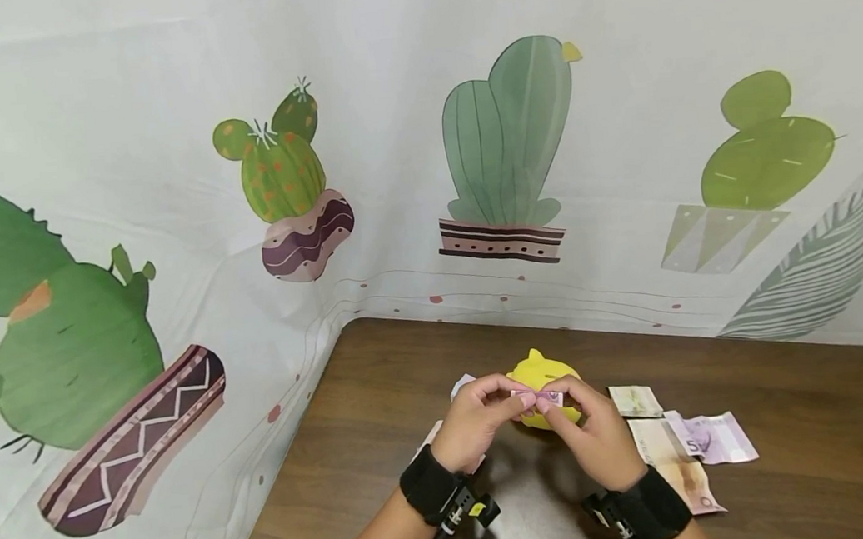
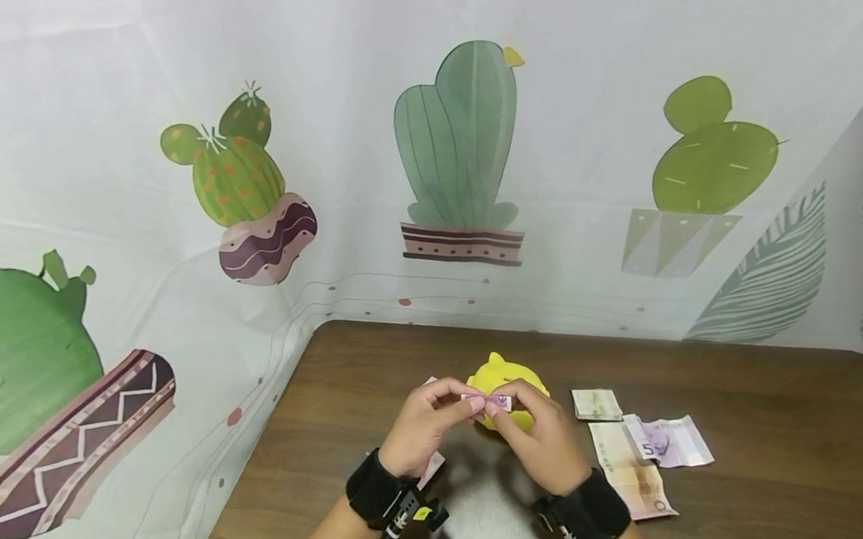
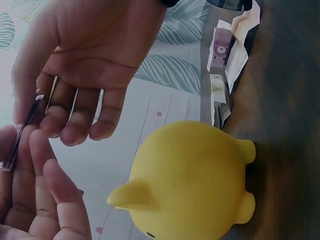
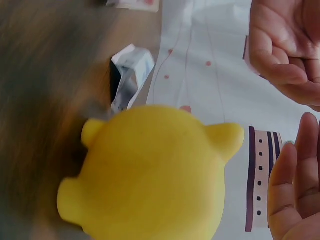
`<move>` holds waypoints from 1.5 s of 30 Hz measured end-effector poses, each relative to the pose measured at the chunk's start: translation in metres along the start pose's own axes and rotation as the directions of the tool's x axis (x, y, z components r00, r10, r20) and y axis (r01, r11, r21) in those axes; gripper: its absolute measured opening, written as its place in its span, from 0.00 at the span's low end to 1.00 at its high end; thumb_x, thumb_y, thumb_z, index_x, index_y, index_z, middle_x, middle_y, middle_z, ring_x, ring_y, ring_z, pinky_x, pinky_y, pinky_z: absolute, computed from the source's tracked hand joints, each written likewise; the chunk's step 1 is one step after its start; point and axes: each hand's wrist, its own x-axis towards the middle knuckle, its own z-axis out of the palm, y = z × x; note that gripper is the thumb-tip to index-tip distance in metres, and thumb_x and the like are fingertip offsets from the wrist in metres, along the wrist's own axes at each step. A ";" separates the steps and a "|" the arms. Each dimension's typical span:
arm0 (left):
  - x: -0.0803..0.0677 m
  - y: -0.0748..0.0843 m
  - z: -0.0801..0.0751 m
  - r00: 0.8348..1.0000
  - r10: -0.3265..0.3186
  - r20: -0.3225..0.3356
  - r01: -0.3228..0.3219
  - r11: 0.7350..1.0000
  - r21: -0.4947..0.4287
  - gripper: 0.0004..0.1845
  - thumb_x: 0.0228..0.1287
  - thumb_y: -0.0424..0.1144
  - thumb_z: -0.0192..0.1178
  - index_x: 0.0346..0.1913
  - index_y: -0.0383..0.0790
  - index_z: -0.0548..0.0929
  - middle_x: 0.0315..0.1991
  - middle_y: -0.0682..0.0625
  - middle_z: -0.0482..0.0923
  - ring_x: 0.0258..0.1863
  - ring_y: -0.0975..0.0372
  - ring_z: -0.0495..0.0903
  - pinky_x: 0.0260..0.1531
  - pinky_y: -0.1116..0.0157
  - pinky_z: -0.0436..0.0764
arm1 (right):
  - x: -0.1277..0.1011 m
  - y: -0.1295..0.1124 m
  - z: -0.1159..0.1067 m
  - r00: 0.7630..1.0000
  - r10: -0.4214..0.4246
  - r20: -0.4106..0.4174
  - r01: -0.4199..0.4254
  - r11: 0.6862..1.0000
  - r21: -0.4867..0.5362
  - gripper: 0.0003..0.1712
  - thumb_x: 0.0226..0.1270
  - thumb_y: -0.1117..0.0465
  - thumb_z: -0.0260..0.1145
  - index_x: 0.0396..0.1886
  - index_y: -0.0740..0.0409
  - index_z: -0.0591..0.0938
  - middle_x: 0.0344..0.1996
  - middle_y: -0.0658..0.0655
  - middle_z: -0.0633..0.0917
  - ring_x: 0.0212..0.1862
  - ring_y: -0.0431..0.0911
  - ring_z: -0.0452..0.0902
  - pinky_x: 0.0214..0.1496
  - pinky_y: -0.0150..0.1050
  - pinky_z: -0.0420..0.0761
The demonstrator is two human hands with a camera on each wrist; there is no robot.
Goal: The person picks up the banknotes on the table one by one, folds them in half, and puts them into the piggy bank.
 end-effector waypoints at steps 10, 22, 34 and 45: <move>0.001 -0.003 0.000 1.000 -0.022 0.008 0.022 1.000 0.012 0.16 0.70 0.31 0.62 0.50 0.18 0.79 0.33 0.57 0.85 0.36 0.66 0.83 0.40 0.69 0.81 | 0.000 0.001 0.000 0.999 0.036 0.003 -0.036 0.993 0.114 0.06 0.70 0.72 0.63 0.40 0.59 0.83 0.37 0.52 0.84 0.39 0.33 0.82 0.37 0.30 0.83; 0.000 -0.003 -0.001 0.999 -0.041 -0.005 0.041 0.999 0.031 0.16 0.71 0.33 0.61 0.49 0.19 0.78 0.32 0.57 0.84 0.35 0.65 0.84 0.40 0.67 0.80 | 0.003 -0.002 -0.005 0.984 0.176 -0.012 -0.171 0.970 0.170 0.03 0.72 0.69 0.63 0.36 0.62 0.80 0.32 0.56 0.83 0.36 0.42 0.84 0.37 0.32 0.83; 0.000 -0.005 0.002 0.994 -0.098 0.040 0.095 0.993 0.074 0.15 0.69 0.33 0.61 0.50 0.22 0.79 0.34 0.57 0.84 0.35 0.65 0.83 0.40 0.68 0.81 | 0.004 -0.001 -0.005 0.979 0.196 -0.051 -0.182 0.961 0.210 0.02 0.71 0.71 0.63 0.38 0.64 0.82 0.37 0.46 0.85 0.41 0.35 0.82 0.43 0.29 0.82; 0.003 -0.015 0.002 0.994 -0.086 0.063 0.081 0.993 0.088 0.13 0.69 0.31 0.61 0.47 0.20 0.78 0.35 0.52 0.82 0.36 0.65 0.82 0.43 0.66 0.83 | 0.004 0.002 -0.003 0.985 0.173 0.023 -0.174 0.973 0.154 0.05 0.68 0.72 0.65 0.40 0.62 0.80 0.37 0.47 0.82 0.41 0.33 0.80 0.40 0.31 0.84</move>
